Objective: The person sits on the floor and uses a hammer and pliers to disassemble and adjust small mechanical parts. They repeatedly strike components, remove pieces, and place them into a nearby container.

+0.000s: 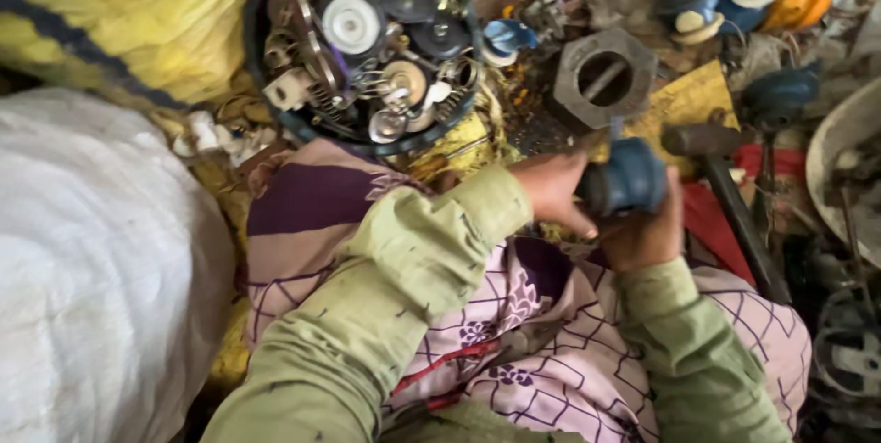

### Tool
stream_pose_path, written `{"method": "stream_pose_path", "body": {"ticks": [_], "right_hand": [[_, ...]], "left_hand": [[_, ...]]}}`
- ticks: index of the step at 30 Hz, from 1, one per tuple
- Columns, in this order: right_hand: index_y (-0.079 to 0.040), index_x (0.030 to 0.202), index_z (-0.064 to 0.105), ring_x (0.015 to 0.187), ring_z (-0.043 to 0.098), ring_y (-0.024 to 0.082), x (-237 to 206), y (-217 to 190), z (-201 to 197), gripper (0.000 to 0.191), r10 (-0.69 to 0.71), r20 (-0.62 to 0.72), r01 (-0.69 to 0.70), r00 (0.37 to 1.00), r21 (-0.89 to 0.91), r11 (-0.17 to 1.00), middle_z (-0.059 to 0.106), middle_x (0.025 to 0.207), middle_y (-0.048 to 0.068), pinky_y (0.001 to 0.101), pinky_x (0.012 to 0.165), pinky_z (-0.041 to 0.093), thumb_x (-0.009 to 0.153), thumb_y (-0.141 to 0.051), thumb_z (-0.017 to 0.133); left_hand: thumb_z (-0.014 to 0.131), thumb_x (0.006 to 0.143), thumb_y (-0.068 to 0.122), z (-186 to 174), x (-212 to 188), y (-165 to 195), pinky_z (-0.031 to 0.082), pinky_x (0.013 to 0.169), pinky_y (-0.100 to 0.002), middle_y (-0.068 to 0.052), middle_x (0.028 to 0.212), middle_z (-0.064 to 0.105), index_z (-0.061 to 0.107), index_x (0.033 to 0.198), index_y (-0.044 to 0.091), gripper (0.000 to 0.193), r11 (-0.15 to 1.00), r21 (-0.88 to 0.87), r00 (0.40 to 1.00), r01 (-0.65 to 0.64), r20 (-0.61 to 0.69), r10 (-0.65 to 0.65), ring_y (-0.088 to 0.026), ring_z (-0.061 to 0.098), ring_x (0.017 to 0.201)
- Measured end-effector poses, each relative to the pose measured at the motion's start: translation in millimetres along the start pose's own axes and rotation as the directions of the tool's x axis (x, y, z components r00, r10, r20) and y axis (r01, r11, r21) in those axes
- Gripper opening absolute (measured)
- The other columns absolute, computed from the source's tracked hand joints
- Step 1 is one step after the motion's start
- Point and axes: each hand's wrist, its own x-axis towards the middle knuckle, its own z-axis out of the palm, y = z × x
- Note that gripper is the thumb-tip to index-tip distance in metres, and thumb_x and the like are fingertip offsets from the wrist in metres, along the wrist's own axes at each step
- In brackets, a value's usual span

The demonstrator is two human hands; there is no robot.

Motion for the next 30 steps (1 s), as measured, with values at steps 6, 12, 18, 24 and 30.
{"method": "stream_pose_path", "body": {"ticks": [6, 12, 18, 24, 30], "right_hand": [[-0.013, 0.138, 0.056, 0.112, 0.066, 0.025, 23, 28, -61, 0.046, 0.087, 0.102, -0.087, 0.991, -0.008, 0.996, 0.067, 0.128, 0.008, 0.0386, 0.092, 0.055, 0.109, -0.046, 0.043], [-0.01, 0.14, 0.056, 0.11, 0.066, 0.02, 34, 23, -68, 0.047, 0.046, 0.099, -0.04, 0.994, -0.064, 0.997, 0.067, 0.128, 0.006, 0.0389, 0.088, 0.054, 0.113, -0.046, 0.042], [-0.016, 0.14, 0.054, 0.107, 0.066, 0.023, 20, 10, -38, 0.058, 0.11, 0.037, -0.103, 0.993, -0.149, 0.983, 0.068, 0.125, 0.006, 0.0458, 0.086, 0.056, 0.105, -0.058, 0.036], [-0.016, 0.14, 0.053, 0.116, 0.066, 0.028, 19, 4, -25, 0.06, 0.089, 0.007, -0.088, 0.996, -0.114, 0.99, 0.065, 0.131, 0.009, 0.0567, 0.092, 0.055, 0.104, -0.06, 0.036], [-0.015, 0.138, 0.055, 0.117, 0.069, 0.03, 24, 8, -41, 0.077, 0.094, -0.089, -0.097, 0.992, -0.027, 0.995, 0.068, 0.132, 0.009, 0.0576, 0.095, 0.058, 0.092, -0.074, 0.038]], "left_hand": [[0.089, 0.063, 0.055, 11, -2, 17, 0.055, 0.092, -0.044, -0.021, 0.114, 0.071, 0.059, 0.123, 0.007, 0.082, 0.998, -0.044, 0.997, 0.034, -0.063, -0.037, -0.039, 0.07, 0.106], [0.094, 0.054, 0.04, -1, 3, 20, 0.054, 0.085, -0.047, -0.021, 0.106, 0.072, 0.059, 0.117, 0.004, 0.081, 0.999, -0.029, 0.961, -0.013, -0.278, 0.004, -0.042, 0.068, 0.1], [0.091, 0.057, 0.025, -6, -1, 30, 0.054, 0.084, -0.049, -0.022, 0.099, 0.072, 0.057, 0.112, 0.002, 0.069, 0.997, 0.072, 0.968, 0.041, -0.251, -0.022, -0.043, 0.068, 0.097], [0.085, 0.062, 0.014, -14, -5, 42, 0.054, 0.081, -0.052, -0.022, 0.096, 0.07, 0.056, 0.116, 0.005, 0.061, 0.986, 0.168, 0.937, -0.011, -0.342, 0.069, -0.044, 0.067, 0.094], [0.094, 0.065, 0.035, -12, -2, 46, 0.053, 0.082, -0.05, -0.022, 0.103, 0.067, 0.056, 0.117, 0.004, 0.071, 0.995, 0.095, 0.936, -0.04, -0.344, 0.07, -0.043, 0.066, 0.095]]}}
